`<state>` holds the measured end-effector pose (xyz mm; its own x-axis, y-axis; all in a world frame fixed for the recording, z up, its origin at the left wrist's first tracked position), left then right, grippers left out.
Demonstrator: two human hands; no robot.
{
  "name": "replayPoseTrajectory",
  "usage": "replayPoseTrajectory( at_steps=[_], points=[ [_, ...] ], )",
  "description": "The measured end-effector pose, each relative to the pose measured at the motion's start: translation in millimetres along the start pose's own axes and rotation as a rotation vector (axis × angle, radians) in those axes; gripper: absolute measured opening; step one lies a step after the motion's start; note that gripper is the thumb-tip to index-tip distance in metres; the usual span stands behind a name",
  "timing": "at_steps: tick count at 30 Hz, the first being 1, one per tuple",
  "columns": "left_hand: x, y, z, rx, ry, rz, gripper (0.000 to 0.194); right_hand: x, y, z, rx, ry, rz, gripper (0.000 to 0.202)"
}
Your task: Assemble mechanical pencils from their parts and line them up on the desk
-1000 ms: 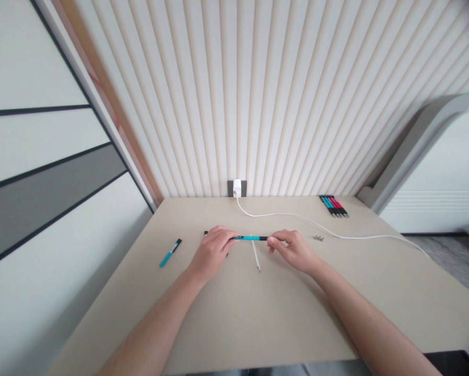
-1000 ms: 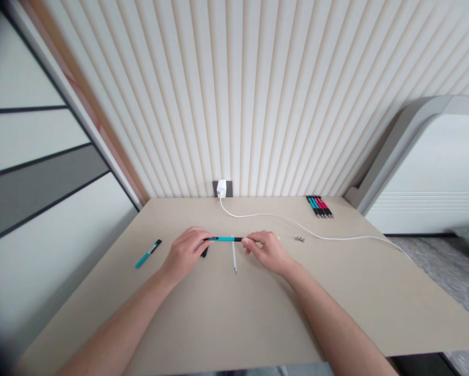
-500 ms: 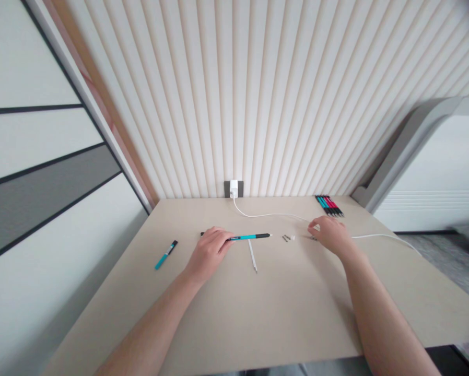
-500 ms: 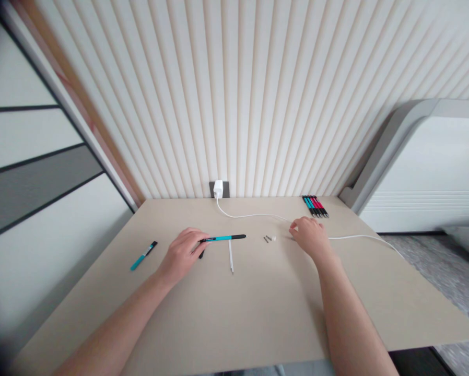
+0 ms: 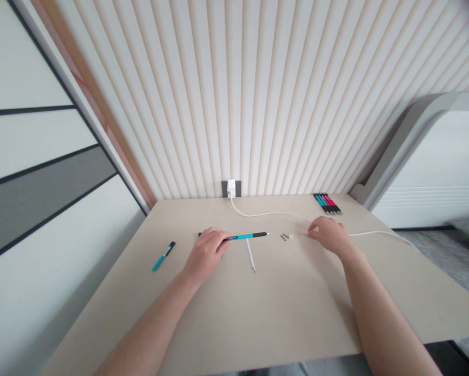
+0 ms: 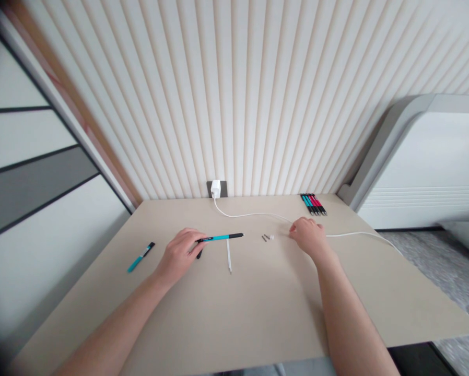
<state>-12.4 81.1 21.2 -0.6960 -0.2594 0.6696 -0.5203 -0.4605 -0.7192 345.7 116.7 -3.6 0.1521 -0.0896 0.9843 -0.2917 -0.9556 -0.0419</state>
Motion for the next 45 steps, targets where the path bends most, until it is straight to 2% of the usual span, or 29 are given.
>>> replayPoseTrajectory(
  at_steps=[2, 4, 6, 8, 12, 20, 28, 34, 40, 45],
  points=[
    [0.4, -0.6, 0.5, 0.000, 0.000, 0.006, 0.011, 4.9, 0.6, -11.2, 0.057, -0.145, 0.063, 0.016],
    [1.0, -1.2, 1.0, 0.000, 0.000, 0.013, 0.010, 7.4, 4.6, -28.6, 0.139, -0.411, 0.063, 0.020],
    [2.1, -1.7, 1.2, 0.000, 0.000, 0.024, 0.009, 5.3, 12.5, -49.6, 0.232, -0.721, -0.049, 0.026],
    [3.4, -1.8, 0.9, 0.003, -0.004, 0.036, 0.008, 1.7, 22.3, -67.7, 0.265, -0.936, -0.163, 0.033],
    [4.2, -1.4, 0.2, 0.014, -0.015, 0.040, 0.009, -2.4, 36.9, -86.5, 0.247, -1.119, -0.280, 0.038],
    [3.4, -1.4, 0.7, 0.020, -0.014, 0.034, 0.008, -3.6, 42.1, -94.7, 0.292, -1.208, -0.340, 0.033],
    [3.6, -1.4, 1.4, 0.004, -0.026, 0.031, 0.009, -6.0, 44.7, -96.5, 0.291, -1.230, -0.345, 0.033],
    [3.0, -1.8, 0.6, 0.022, -0.010, 0.037, 0.007, -9.3, 47.7, -98.4, 0.291, -1.199, -0.371, 0.032],
    [-0.7, 0.1, -1.5, 0.026, 0.008, -0.031, 0.010, -13.5, 49.8, -100.5, 0.309, -1.125, -0.357, 0.032],
    [-1.7, 0.7, -0.8, -0.003, 0.032, -0.042, 0.010, -13.6, 49.3, -99.3, 0.304, -1.069, -0.359, 0.034]
  ],
)
Point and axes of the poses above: each hand's wrist, its own y-axis away from the middle knuckle, its own x-axis out of the back of the hand, z = x × y, the point moved 4 cm from there along -y, towards the middle knuckle, and after that the axes turned 10 degrees about -x, right-handed, at the moved point
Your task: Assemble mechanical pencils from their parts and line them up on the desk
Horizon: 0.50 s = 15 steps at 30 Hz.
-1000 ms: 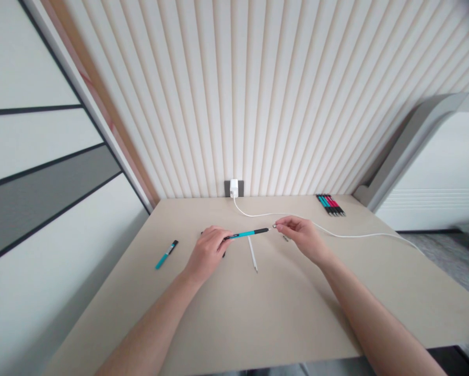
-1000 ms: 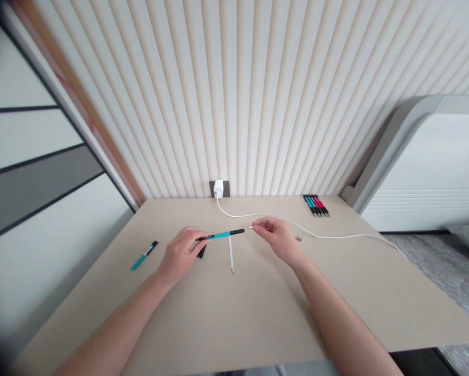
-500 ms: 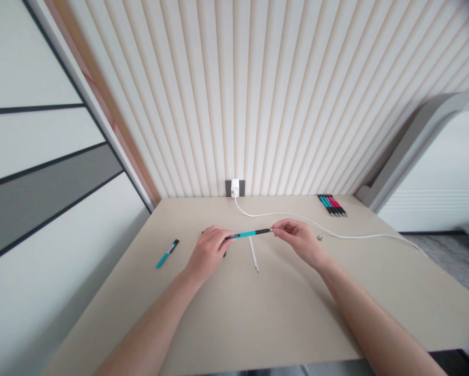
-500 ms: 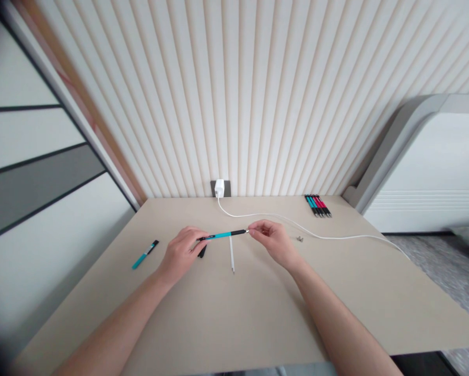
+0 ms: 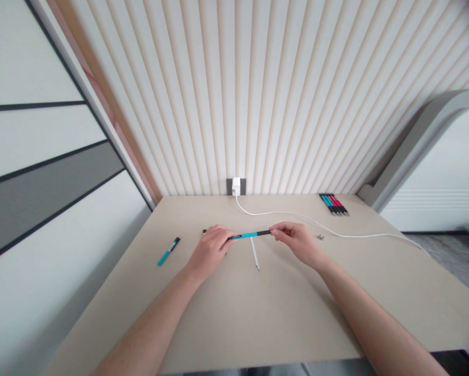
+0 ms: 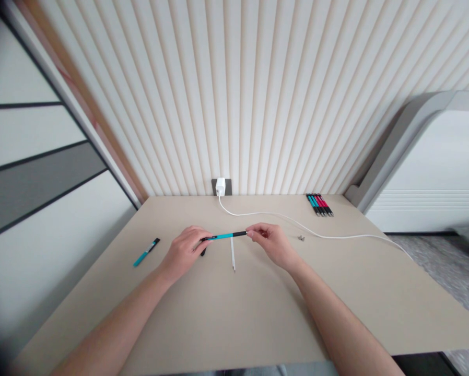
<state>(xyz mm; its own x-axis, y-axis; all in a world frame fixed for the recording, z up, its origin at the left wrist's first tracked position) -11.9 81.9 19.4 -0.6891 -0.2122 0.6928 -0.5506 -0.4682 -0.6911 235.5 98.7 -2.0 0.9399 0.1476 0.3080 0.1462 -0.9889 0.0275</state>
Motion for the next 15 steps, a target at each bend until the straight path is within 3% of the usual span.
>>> replayPoseTrajectory(
  at_steps=[9, 15],
  points=[
    [0.8, -0.4, -1.6, 0.031, -0.031, 0.022, 0.010, -7.8, 4.6, -1.8, 0.034, 0.211, -0.007, 0.050],
    [1.3, 0.5, -2.8, 0.041, -0.048, 0.032, 0.010, -3.0, 6.3, -10.7, 0.159, 0.170, 0.049, 0.033]
  ],
)
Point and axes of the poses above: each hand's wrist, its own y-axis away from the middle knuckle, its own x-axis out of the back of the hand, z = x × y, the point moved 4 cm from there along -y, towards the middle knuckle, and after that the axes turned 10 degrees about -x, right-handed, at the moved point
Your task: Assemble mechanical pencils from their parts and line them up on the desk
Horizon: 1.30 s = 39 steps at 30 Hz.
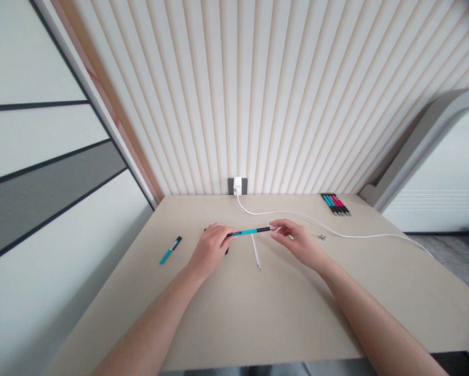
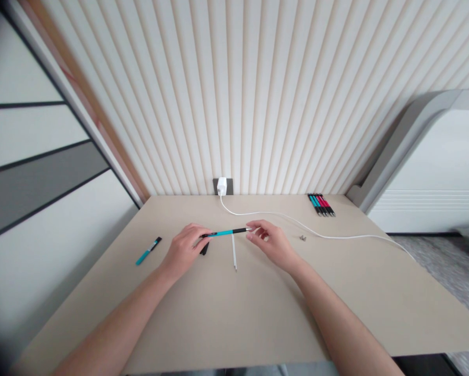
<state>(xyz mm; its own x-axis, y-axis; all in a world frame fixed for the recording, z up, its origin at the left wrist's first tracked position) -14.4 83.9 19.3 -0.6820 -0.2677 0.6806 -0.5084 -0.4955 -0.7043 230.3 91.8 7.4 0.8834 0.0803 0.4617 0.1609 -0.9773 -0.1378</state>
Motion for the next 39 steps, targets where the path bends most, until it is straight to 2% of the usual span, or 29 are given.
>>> replayPoseTrajectory(
  at_steps=[3, 9, 13, 16, 21, 25, 28, 31, 34, 36, 39],
  points=[
    [-0.2, -0.5, 1.7, -0.008, 0.021, -0.006, 0.010, 1.0, -0.1, 0.0, -0.010, 0.028, 0.008, 0.028],
    [0.0, -0.8, 3.0, -0.018, 0.042, -0.018, 0.010, -6.1, 0.5, 4.4, -0.066, 0.075, -0.063, 0.048],
    [0.4, -0.3, 2.5, -0.011, 0.035, -0.016, 0.012, -3.8, 1.7, -0.3, -0.010, 0.102, -0.008, 0.031],
    [0.5, -0.5, 3.2, -0.024, 0.053, -0.011, 0.011, -2.4, 3.8, -6.0, 0.019, 0.120, -0.010, 0.026],
    [2.2, -1.4, 3.1, -0.025, 0.074, -0.003, 0.012, -7.1, 9.2, -11.5, 0.046, 0.123, -0.215, 0.043],
    [2.3, -1.9, 4.4, -0.053, 0.100, -0.016, 0.012, -9.8, 12.8, -5.0, -0.128, -0.045, -0.388, 0.050],
    [1.2, -2.0, 5.6, -0.046, 0.112, -0.025, 0.011, -11.8, 14.1, -2.6, -0.206, -0.126, -0.428, 0.052],
    [2.4, -2.4, 5.0, 0.020, 0.086, 0.031, 0.014, -11.3, 12.7, -7.1, -0.134, -0.086, -0.287, 0.052],
    [4.9, -0.3, -1.3, 0.229, 0.091, 0.175, 0.031, -9.2, 13.4, -15.4, 0.019, 0.058, -0.021, 0.043],
    [1.2, 4.0, -7.5, 0.437, 0.214, 0.245, 0.041, -11.0, 16.1, -19.5, 0.104, 0.153, 0.099, 0.038],
    [-14.8, 9.7, -9.9, 0.687, 0.576, 0.259, 0.047, -19.2, 19.7, -21.4, 0.187, 0.274, 0.154, 0.034]
  ],
)
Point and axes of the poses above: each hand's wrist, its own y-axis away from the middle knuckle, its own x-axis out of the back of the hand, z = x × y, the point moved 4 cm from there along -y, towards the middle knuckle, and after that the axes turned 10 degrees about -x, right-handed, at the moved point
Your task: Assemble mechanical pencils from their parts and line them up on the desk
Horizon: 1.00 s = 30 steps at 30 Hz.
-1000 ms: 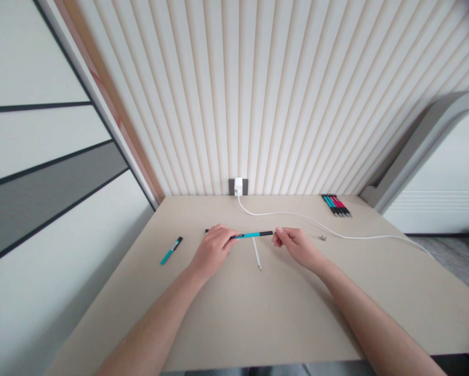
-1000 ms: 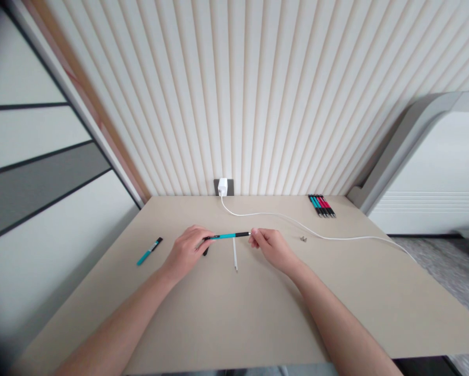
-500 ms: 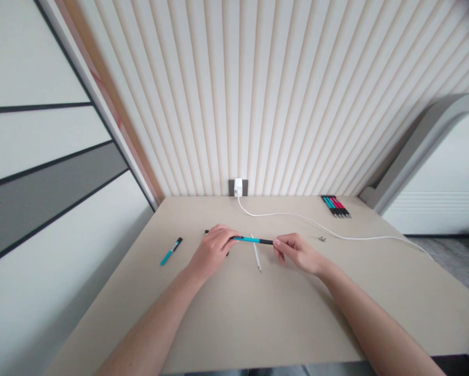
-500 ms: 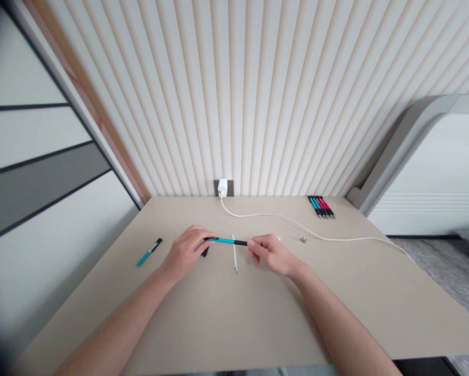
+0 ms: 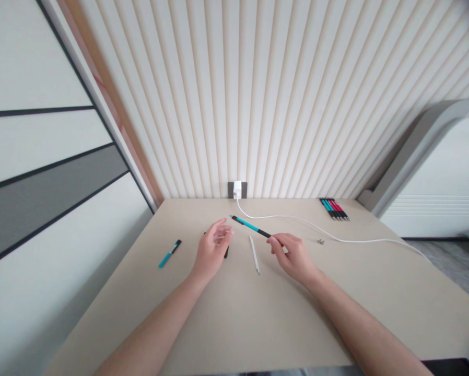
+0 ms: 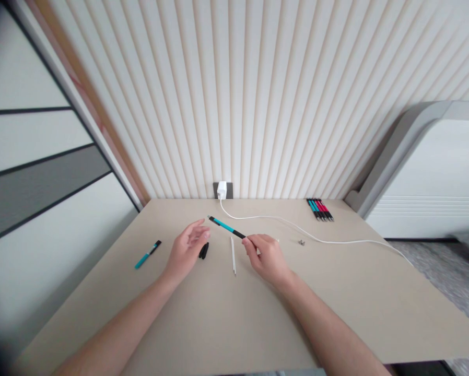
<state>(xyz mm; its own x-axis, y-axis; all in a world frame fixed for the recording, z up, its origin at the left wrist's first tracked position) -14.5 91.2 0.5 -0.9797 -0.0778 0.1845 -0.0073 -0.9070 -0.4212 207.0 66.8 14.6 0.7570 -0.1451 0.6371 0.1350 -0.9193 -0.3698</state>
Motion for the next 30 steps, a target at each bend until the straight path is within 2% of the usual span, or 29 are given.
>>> replayPoseTrajectory(
  at_steps=[3, 8, 16, 23, 30],
  points=[
    [-12.4, 5.6, -3.6, 0.163, 0.282, -0.024, 0.062, -10.4, 3.4, -3.7, 0.065, 0.108, -0.023, 0.032],
    [-19.7, 10.1, 3.2, 0.235, 0.477, -0.031, 0.082, -25.3, 8.4, -14.3, 0.185, 0.263, -0.115, 0.028],
    [-20.0, 9.9, 16.5, 0.141, 0.417, -0.078, 0.081, -37.1, 17.9, -26.5, 0.280, 0.462, -0.094, 0.027],
    [-22.5, 13.1, 23.6, 0.106, 0.375, -0.172, 0.067, -40.4, 26.2, -36.2, 0.345, 0.408, -0.183, 0.029],
    [-28.9, 18.8, 28.9, 0.065, 0.368, -0.263, 0.076, -32.3, 20.3, -35.6, 0.288, 0.396, -0.177, 0.033]
  ],
)
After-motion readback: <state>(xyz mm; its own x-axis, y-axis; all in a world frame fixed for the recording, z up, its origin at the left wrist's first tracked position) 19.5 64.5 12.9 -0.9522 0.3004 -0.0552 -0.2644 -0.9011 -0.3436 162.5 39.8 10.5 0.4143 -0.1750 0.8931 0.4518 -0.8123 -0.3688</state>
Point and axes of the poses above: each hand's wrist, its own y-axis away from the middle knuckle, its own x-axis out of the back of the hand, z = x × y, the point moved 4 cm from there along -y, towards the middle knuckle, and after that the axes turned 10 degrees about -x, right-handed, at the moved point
